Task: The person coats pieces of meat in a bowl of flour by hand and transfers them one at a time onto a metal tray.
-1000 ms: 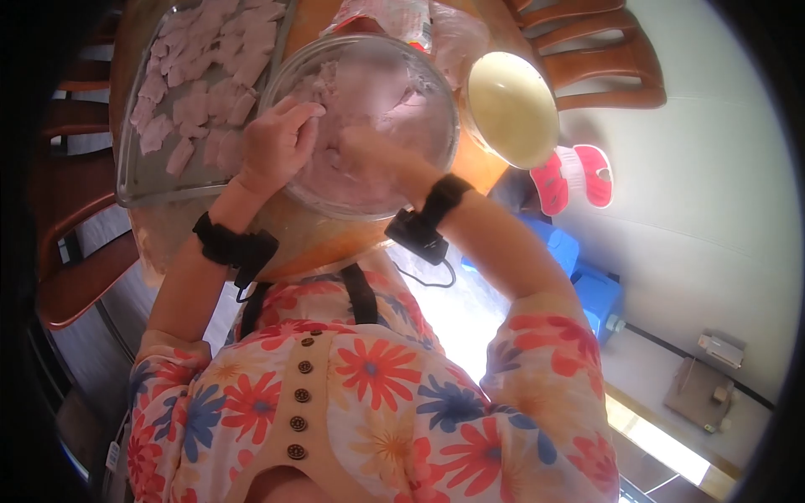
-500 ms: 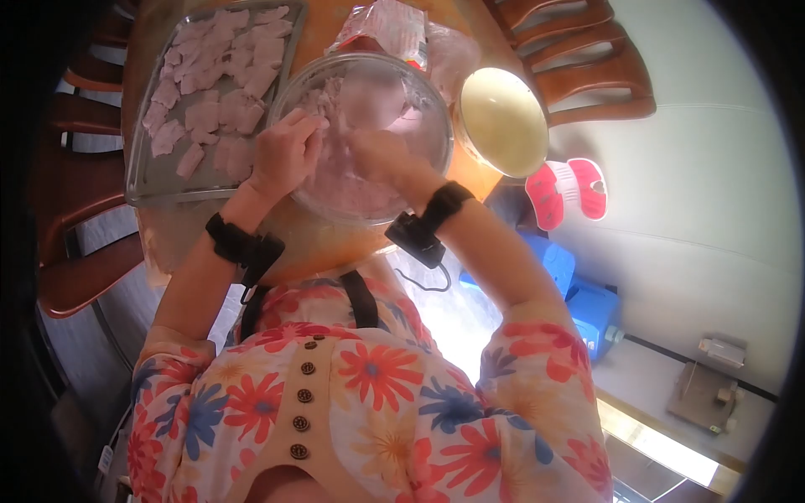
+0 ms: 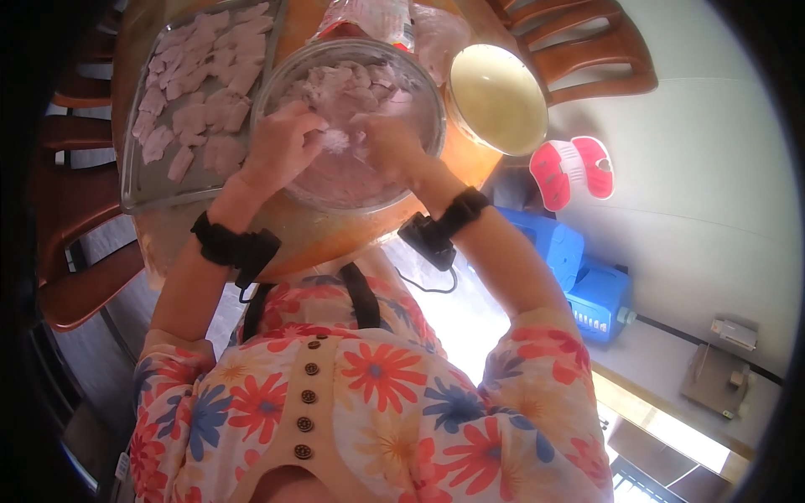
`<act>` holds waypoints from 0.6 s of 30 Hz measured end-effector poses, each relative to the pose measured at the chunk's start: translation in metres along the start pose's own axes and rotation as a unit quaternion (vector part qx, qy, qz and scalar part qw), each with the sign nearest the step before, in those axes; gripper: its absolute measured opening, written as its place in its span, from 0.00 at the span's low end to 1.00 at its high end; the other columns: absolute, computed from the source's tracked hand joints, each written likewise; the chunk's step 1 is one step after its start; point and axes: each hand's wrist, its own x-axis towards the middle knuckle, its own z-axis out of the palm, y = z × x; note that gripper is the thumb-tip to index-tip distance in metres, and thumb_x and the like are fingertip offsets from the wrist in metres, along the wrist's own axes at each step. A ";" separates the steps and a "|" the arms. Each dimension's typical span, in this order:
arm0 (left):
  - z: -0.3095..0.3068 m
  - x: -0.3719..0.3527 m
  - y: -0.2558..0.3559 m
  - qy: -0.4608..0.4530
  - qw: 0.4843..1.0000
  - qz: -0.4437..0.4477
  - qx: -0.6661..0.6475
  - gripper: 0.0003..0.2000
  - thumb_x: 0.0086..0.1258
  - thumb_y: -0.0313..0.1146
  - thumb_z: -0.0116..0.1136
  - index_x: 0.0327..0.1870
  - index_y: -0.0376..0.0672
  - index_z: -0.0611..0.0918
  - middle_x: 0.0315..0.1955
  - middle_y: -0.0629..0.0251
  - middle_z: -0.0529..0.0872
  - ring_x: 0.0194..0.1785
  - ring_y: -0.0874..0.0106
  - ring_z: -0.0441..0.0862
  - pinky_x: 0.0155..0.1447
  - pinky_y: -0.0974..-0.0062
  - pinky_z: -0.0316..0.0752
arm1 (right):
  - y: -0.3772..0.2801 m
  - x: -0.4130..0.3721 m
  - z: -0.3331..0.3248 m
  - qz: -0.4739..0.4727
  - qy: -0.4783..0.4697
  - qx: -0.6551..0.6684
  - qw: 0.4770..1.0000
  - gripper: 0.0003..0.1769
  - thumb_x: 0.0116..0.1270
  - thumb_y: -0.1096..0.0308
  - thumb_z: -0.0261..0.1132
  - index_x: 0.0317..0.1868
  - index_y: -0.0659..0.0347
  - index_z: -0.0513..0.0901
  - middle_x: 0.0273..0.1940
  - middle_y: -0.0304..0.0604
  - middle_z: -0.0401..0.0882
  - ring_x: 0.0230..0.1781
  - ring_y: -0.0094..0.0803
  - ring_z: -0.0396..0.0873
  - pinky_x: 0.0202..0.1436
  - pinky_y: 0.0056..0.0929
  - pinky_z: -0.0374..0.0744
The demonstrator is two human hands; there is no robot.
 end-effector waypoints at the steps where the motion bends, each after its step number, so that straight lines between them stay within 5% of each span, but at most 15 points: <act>1: -0.004 0.000 0.000 -0.002 1.000 -0.011 0.020 0.06 0.57 0.33 0.61 0.34 0.44 0.84 0.31 0.62 0.81 0.34 0.59 0.81 0.38 0.66 0.76 | 0.005 -0.001 0.002 0.002 0.001 0.001 1.000 0.17 0.58 0.68 0.66 0.49 0.56 0.81 0.36 0.47 0.82 0.33 0.40 0.80 0.40 0.32 0.77; 7: -0.054 -0.002 -0.023 0.056 0.995 -0.078 -0.026 0.07 0.57 0.33 0.62 0.35 0.42 0.84 0.29 0.60 0.81 0.31 0.63 0.81 0.37 0.70 0.75 | -0.044 0.015 0.020 -0.088 -0.010 -0.006 0.996 0.14 0.60 0.60 0.62 0.45 0.55 0.81 0.34 0.52 0.80 0.36 0.47 0.80 0.40 0.39 0.77; 9: -0.076 -0.010 -0.038 0.087 0.992 -0.089 -0.025 0.08 0.58 0.32 0.61 0.36 0.41 0.84 0.27 0.61 0.81 0.30 0.66 0.80 0.36 0.72 0.74 | -0.067 0.017 0.018 -0.102 -0.086 -0.121 0.984 0.14 0.61 0.59 0.61 0.46 0.54 0.81 0.35 0.53 0.80 0.36 0.48 0.80 0.42 0.40 0.77; 11: -0.099 -0.022 -0.051 0.083 0.966 -0.242 -0.026 0.09 0.59 0.33 0.61 0.37 0.39 0.84 0.25 0.65 0.81 0.27 0.76 0.76 0.35 0.77 0.72 | -0.070 0.022 0.015 -0.118 -0.108 -0.120 0.980 0.15 0.61 0.60 0.61 0.47 0.54 0.80 0.35 0.53 0.80 0.36 0.49 0.80 0.42 0.40 0.77; 13: -0.111 -0.041 -0.077 0.094 0.953 -0.281 -0.057 0.09 0.60 0.33 0.61 0.37 0.37 0.84 0.23 0.69 0.80 0.28 0.80 0.74 0.34 0.79 0.70 | -0.059 0.028 0.018 -0.136 -0.134 -0.121 0.974 0.15 0.61 0.61 0.61 0.48 0.54 0.80 0.35 0.53 0.81 0.36 0.49 0.80 0.41 0.40 0.77; 16: -0.126 -0.069 -0.110 0.094 0.931 -0.332 -0.118 0.10 0.62 0.34 0.60 0.36 0.35 0.84 0.23 0.76 0.78 0.28 0.84 0.71 0.32 0.82 0.66 | -0.026 0.026 0.019 -0.160 -0.089 0.023 0.983 0.15 0.63 0.59 0.62 0.45 0.59 0.82 0.34 0.48 0.83 0.32 0.44 0.81 0.35 0.38 0.77; 18: -0.133 -0.082 -0.117 0.085 0.923 -0.347 -0.143 0.10 0.63 0.34 0.60 0.35 0.35 0.84 0.23 0.79 0.78 0.28 0.85 0.70 0.31 0.84 0.64 | -0.023 0.019 0.002 0.059 -0.119 0.231 0.964 0.15 0.65 0.57 0.64 0.38 0.62 0.83 0.31 0.44 0.83 0.29 0.32 0.81 0.26 0.30 0.74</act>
